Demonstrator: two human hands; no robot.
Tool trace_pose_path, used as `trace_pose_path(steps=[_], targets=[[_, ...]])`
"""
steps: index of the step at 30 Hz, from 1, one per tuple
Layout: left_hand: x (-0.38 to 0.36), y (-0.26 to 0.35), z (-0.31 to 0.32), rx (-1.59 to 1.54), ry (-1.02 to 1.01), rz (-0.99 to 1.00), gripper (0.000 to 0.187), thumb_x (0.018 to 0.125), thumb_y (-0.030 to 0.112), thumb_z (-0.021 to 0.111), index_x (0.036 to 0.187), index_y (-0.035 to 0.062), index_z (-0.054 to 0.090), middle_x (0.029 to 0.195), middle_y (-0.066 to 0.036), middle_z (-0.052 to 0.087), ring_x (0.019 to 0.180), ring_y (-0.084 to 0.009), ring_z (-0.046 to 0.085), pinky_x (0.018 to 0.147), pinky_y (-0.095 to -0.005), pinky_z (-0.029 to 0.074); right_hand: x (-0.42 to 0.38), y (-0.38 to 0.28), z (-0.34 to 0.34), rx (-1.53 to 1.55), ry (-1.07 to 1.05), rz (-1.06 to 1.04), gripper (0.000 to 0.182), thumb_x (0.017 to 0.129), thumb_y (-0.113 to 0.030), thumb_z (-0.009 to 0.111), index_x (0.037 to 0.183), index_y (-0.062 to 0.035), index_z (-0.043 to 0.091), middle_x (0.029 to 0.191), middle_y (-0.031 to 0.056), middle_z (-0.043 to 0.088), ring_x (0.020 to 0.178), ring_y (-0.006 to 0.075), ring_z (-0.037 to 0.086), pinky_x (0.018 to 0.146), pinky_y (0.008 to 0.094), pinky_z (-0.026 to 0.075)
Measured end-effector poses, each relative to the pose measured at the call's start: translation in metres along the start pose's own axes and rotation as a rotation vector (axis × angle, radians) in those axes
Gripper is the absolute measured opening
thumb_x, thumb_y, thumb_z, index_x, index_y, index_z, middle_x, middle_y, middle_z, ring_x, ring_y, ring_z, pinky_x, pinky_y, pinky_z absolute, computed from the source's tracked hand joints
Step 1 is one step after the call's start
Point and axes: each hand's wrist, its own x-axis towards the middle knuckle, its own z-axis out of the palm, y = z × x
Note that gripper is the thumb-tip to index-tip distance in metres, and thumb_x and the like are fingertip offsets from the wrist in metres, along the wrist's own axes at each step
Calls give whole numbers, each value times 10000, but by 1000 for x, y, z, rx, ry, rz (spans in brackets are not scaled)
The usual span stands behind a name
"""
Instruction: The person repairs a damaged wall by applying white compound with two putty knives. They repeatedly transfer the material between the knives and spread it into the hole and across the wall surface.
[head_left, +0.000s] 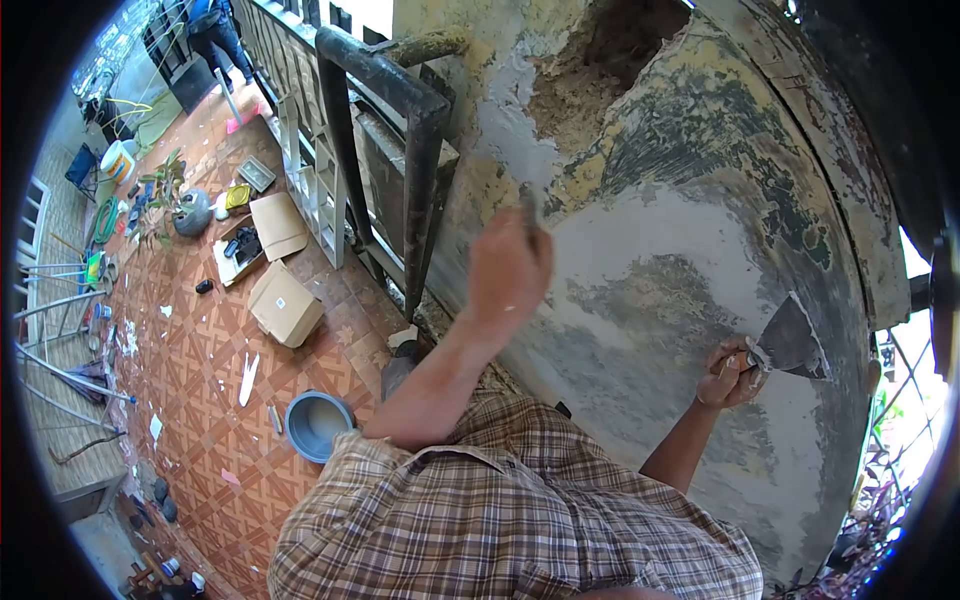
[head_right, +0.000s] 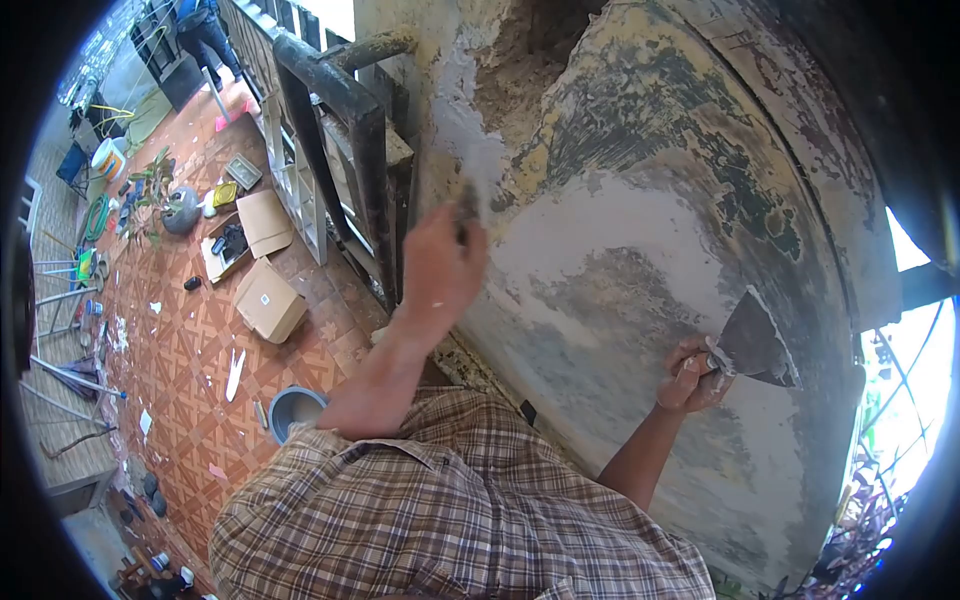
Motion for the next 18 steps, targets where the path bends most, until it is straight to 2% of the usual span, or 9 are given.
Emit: trace_pose_path(steps=[3,10,16,18], targets=[[8,-39,-9,121,44,-61,188,817,51,525,903,-107,583,846,-270,595,712,-419,600,653,-457,501,1,-2,2,9,15,22,293,817,-108,525,1062,44,475,751,142,571,442,98,435,358,221,327],[37,-87,25,215,161,-88,194,828,78,518,886,-96,581,876,-271,592,767,-436,599,686,-471,493,4,-6,8,-6,28,21,288,831,-118,518,1070,38,475,763,141,566,437,98,426,356,221,314],[60,-92,28,251,149,-117,198,811,70,512,905,-89,583,863,-285,596,791,-441,598,712,-480,478,6,-10,11,-25,16,31,272,838,-122,512,1066,23,481,764,126,563,439,97,427,354,216,306],[64,-83,31,340,17,-143,165,834,101,531,879,-53,570,901,-239,596,823,-413,613,720,-459,505,6,-10,13,-12,22,33,262,842,-122,524,1060,20,488,766,118,564,439,95,427,354,217,302]])
